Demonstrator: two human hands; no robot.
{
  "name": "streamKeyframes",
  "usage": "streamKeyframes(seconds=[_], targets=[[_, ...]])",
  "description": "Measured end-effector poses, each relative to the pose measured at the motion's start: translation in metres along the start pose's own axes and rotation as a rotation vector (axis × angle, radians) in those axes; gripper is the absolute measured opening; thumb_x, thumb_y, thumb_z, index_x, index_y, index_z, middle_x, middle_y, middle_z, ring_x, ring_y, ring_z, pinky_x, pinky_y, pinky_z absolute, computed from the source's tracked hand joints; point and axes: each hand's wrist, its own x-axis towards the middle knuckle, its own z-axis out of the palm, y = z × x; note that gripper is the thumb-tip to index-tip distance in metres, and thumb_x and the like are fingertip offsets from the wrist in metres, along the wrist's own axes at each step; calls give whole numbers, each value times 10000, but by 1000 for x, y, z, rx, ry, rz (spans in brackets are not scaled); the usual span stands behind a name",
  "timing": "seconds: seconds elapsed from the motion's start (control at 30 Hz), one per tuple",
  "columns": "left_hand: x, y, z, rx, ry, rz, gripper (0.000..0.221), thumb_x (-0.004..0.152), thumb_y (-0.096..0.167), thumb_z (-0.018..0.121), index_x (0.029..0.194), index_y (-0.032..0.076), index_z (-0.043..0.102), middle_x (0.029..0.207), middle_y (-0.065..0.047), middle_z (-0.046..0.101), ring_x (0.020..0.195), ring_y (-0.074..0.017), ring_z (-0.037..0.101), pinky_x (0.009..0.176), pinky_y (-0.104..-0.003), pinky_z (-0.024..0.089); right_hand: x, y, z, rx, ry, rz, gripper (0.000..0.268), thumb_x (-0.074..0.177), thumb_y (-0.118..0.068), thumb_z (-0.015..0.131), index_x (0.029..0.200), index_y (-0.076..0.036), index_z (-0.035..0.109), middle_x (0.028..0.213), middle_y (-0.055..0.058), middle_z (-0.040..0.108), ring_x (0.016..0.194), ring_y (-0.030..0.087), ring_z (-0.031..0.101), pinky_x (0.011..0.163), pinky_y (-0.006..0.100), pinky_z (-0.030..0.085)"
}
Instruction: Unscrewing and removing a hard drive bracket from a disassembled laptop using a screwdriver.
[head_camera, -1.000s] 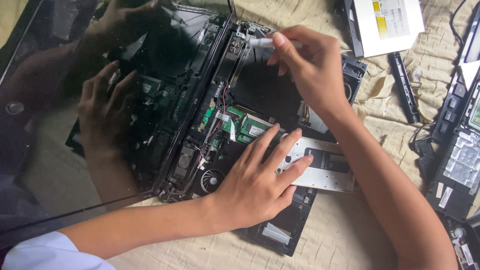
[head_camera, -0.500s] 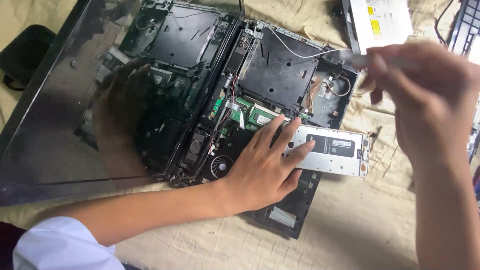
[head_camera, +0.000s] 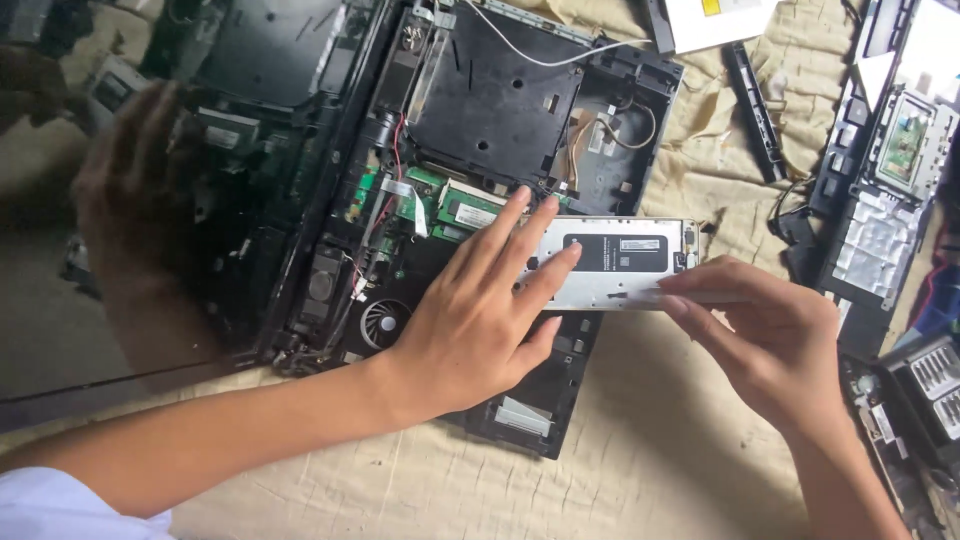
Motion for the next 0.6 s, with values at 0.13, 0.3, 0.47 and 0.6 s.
streamKeyframes(seconds=[0.13,0.3,0.47,0.6], targets=[[2,0,-4,-140,-55,105,376,1021,249,630,1350,68,637,1535,-292,430,1483,-447,370,1243,-578,325,9,1,-4,-28,-50,-61,99,875,44,721,970,72,726,903,163,734,795,200,669,748,264,533],[3,0,-4,-108,-59,132,370,986,221,685,1316,55,673,1486,-300,498,1428,-446,458,1207,-582,366,17,8,-9,-134,-172,-238,126,843,-11,755,967,-26,769,949,80,800,743,138,723,730,223,578],[4,0,-4,-108,-75,138,357,981,196,705,1310,61,680,1486,-297,491,1422,-462,464,1199,-595,376,20,7,-18,-113,-211,-239,101,856,-6,716,950,-1,754,912,120,780,779,182,751,730,246,591],[4,-1,-7,-84,-106,151,414,1005,327,722,1378,160,651,1477,-314,504,1429,-470,456,1217,-578,351,21,3,-23,-117,-199,-252,100,827,38,729,926,35,742,857,135,770,758,208,747,707,259,587]])
